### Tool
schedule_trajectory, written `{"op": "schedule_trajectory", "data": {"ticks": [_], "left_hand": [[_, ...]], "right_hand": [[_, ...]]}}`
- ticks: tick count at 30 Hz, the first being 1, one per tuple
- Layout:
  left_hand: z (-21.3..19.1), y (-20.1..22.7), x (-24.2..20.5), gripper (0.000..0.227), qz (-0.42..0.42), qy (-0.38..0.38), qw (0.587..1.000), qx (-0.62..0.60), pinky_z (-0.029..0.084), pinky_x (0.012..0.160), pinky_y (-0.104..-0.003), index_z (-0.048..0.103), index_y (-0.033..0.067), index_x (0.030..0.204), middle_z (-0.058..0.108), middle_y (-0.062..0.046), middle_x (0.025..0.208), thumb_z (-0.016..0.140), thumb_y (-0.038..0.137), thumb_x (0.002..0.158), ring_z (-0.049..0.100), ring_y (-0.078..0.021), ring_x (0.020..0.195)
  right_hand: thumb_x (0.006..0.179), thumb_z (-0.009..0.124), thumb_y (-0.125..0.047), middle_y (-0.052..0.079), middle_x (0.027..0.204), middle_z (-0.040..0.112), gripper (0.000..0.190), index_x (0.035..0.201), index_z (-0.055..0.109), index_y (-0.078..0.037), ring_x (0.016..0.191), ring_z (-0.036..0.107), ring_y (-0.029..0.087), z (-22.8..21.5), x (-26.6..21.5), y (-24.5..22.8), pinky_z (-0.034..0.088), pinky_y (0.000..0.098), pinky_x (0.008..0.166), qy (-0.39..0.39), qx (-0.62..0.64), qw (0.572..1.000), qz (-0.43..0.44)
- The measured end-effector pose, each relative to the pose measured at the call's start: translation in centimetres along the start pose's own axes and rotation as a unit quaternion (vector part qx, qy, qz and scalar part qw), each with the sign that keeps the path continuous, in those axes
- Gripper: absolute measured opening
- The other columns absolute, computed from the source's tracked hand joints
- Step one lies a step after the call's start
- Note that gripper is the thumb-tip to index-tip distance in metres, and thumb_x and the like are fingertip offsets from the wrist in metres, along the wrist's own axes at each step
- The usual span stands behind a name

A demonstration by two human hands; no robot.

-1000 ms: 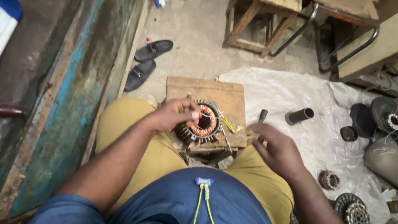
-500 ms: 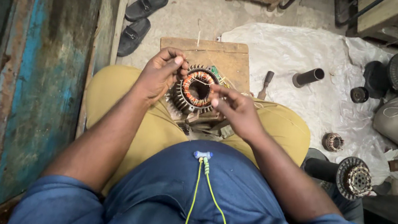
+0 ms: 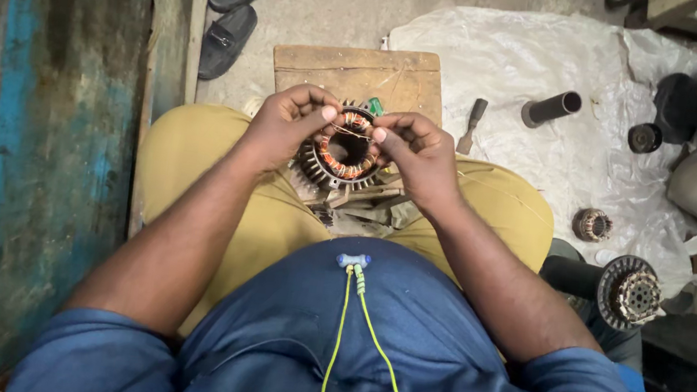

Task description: The person winds a thin wire around the slots of a motor stator core, using a yellow screwdriver to push the wire into place. The person is seated on the floor in a workshop environment.

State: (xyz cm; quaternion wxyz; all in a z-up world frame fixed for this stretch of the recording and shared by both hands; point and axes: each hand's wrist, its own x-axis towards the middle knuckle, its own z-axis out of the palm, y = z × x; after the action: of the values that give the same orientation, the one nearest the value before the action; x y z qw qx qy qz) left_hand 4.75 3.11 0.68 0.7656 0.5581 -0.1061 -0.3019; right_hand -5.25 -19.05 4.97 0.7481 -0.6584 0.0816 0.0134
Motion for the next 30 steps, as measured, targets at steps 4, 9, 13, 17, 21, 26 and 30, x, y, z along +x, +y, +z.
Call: {"op": "schedule_trajectory", "data": {"ticks": [4,9,13,17,21,26,30], "left_hand": [[0.6,0.3,-0.8,0.013,0.031,0.023,0.992,0.117,0.054,0.084,-0.023,0.073,0.002,0.108,0.075,-0.002,0.101,0.071,0.011,0.098,0.067,-0.007,0.092],[1.4,1.1,-1.3,0.014,0.051,0.049,0.969,0.238,0.052,0.081,-0.023,0.076,0.0053,0.107,0.075,-0.002,0.101,0.075,0.01,0.094,0.066,-0.0076,0.09],[1.5,1.9,-1.6,0.018,0.044,0.117,0.946,0.3,0.052,0.08,-0.029,0.075,0.009,0.109,0.068,-0.006,0.109,0.076,0.009,0.091,0.061,-0.0148,0.091],[1.5,2.2,-1.8,0.023,0.177,0.079,0.864,0.464,0.05,0.098,-0.039,0.075,0.0079,0.109,0.067,-0.01,0.116,0.08,0.005,0.086,0.062,-0.0291,0.114],[2.0,2.0,-1.8,0.022,0.169,0.083,0.847,0.497,0.048,0.101,-0.041,0.075,0.0076,0.107,0.065,-0.012,0.121,0.077,0.002,0.086,0.059,-0.0336,0.118],[2.3,2.1,-1.1,0.012,0.047,0.141,0.912,0.383,0.053,0.092,-0.036,0.072,0.0105,0.104,0.062,-0.006,0.124,0.071,0.008,0.092,0.063,-0.0264,0.115],[2.8,2.3,-1.3,0.013,0.162,0.106,0.854,0.484,0.05,0.102,-0.04,0.073,0.0081,0.106,0.064,-0.01,0.121,0.076,0.006,0.093,0.06,-0.0304,0.121]], "right_hand": [[0.1,0.069,-0.005,0.004,0.097,0.072,0.019,0.117,0.065,0.001,0.086,0.069,0.008,-0.3,-0.2,0.0,0.058,0.0238,0.074,0.02,-0.036,0.999,-0.034],[0.1,0.071,-0.005,0.003,0.1,0.072,0.019,0.117,0.065,0.001,0.089,0.067,0.006,-1.0,-0.7,0.8,0.056,0.0215,0.079,0.019,-0.109,0.992,-0.062],[0.101,0.073,-0.006,0.003,0.1,0.071,0.019,0.116,0.067,0.003,0.089,0.064,0.005,-1.9,-1.1,2.3,0.054,0.0203,0.079,0.038,-0.115,0.99,-0.074],[0.097,0.075,-0.006,0.003,0.094,0.072,0.021,0.115,0.067,0.001,0.076,0.063,0.005,-3.3,-1.6,3.9,0.052,0.021,0.065,0.087,-0.12,0.989,-0.012],[0.095,0.073,-0.005,0.004,0.089,0.07,0.025,0.116,0.062,-0.001,0.067,0.06,0.006,-4.4,-0.7,5.8,0.048,0.0223,0.055,0.103,0.002,0.994,0.039],[0.095,0.071,-0.002,0.007,0.087,0.071,0.021,0.111,0.058,-0.001,0.07,0.066,0.009,-6.3,1.3,8.0,0.055,0.0233,0.062,0.089,0.109,0.987,0.079],[0.094,0.068,0.0,0.005,0.084,0.068,0.022,0.112,0.057,-0.002,0.068,0.065,0.009,-7.4,2.4,8.9,0.053,0.0226,0.06,0.108,0.093,0.987,0.078]]}}
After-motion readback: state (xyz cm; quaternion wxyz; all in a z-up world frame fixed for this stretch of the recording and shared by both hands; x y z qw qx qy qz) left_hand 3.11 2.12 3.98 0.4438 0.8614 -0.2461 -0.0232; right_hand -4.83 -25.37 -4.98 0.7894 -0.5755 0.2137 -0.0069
